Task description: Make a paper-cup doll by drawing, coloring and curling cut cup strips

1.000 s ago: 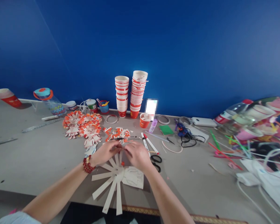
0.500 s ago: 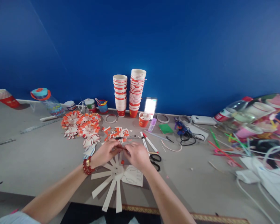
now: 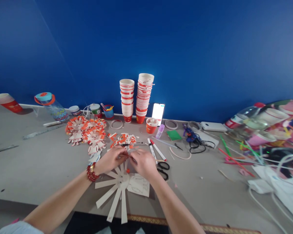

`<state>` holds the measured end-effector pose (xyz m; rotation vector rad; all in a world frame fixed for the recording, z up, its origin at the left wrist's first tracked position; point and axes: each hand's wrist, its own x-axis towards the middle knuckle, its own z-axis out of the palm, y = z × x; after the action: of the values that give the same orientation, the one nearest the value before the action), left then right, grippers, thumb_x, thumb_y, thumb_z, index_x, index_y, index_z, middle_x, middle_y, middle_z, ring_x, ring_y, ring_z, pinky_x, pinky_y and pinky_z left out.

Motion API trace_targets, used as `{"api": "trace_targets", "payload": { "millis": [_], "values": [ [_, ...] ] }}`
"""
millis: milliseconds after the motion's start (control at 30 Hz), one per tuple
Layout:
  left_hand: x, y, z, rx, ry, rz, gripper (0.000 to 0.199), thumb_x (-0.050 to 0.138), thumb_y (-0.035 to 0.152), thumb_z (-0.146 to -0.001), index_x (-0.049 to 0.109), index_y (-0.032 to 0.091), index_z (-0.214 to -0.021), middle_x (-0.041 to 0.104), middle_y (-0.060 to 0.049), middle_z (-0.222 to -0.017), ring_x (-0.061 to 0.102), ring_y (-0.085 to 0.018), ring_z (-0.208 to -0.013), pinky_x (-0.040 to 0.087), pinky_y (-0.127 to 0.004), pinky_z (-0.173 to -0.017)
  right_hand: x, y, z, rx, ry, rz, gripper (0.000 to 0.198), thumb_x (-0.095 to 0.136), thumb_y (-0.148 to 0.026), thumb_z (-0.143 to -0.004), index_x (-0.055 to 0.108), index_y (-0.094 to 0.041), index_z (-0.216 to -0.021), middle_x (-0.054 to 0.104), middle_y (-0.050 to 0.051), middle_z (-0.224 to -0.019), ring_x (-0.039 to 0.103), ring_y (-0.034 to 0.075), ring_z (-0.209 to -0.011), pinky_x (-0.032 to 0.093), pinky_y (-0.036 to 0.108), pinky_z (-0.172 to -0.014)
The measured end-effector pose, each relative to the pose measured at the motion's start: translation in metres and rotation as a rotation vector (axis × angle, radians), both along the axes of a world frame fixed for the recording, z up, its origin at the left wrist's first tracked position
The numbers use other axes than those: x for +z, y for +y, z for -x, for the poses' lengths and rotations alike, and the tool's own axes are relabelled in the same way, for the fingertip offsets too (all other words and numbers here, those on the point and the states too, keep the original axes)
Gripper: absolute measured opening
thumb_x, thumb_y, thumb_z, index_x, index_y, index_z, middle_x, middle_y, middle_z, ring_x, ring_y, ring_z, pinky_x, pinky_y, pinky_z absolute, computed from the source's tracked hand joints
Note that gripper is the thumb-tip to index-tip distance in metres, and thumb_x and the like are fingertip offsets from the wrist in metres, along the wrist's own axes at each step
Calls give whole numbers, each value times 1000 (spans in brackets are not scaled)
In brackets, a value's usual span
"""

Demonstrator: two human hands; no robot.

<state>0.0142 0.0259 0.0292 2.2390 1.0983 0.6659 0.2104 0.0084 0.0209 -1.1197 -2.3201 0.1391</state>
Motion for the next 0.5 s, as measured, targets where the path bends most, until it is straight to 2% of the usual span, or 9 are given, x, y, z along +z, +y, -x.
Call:
{"api": "trace_targets", "payload": {
  "millis": [200, 367, 500],
  "values": [
    [0, 0, 1, 6, 15, 20, 6, 59, 14, -81, 63, 17, -81, 67, -2, -81, 60, -17, -79, 42, -25, -74, -1, 0, 1, 34, -61, -109, 21, 53, -18, -88, 57, -19, -68, 61, 2, -65, 54, 16, -66, 36, 27, -61],
    [2, 1, 3, -9, 11, 44, 7, 58, 18, -84, 64, 17, -79, 65, -2, -78, 59, -16, -75, 41, -24, -69, -3, 0, 1, 40, -96, -133, 23, 50, -20, -91, 57, -19, -69, 59, 2, -64, 54, 17, -66, 36, 28, -61],
    [2, 0, 4, -8, -21, 120, 8, 57, 16, -83, 64, 16, -81, 65, -1, -79, 58, -14, -74, 40, -22, -66, -1, -1, 0, 55, -105, -125, 25, 48, -20, -92, 56, -19, -68, 59, 2, -65, 53, 17, -67, 36, 28, -62]
  ]
}}
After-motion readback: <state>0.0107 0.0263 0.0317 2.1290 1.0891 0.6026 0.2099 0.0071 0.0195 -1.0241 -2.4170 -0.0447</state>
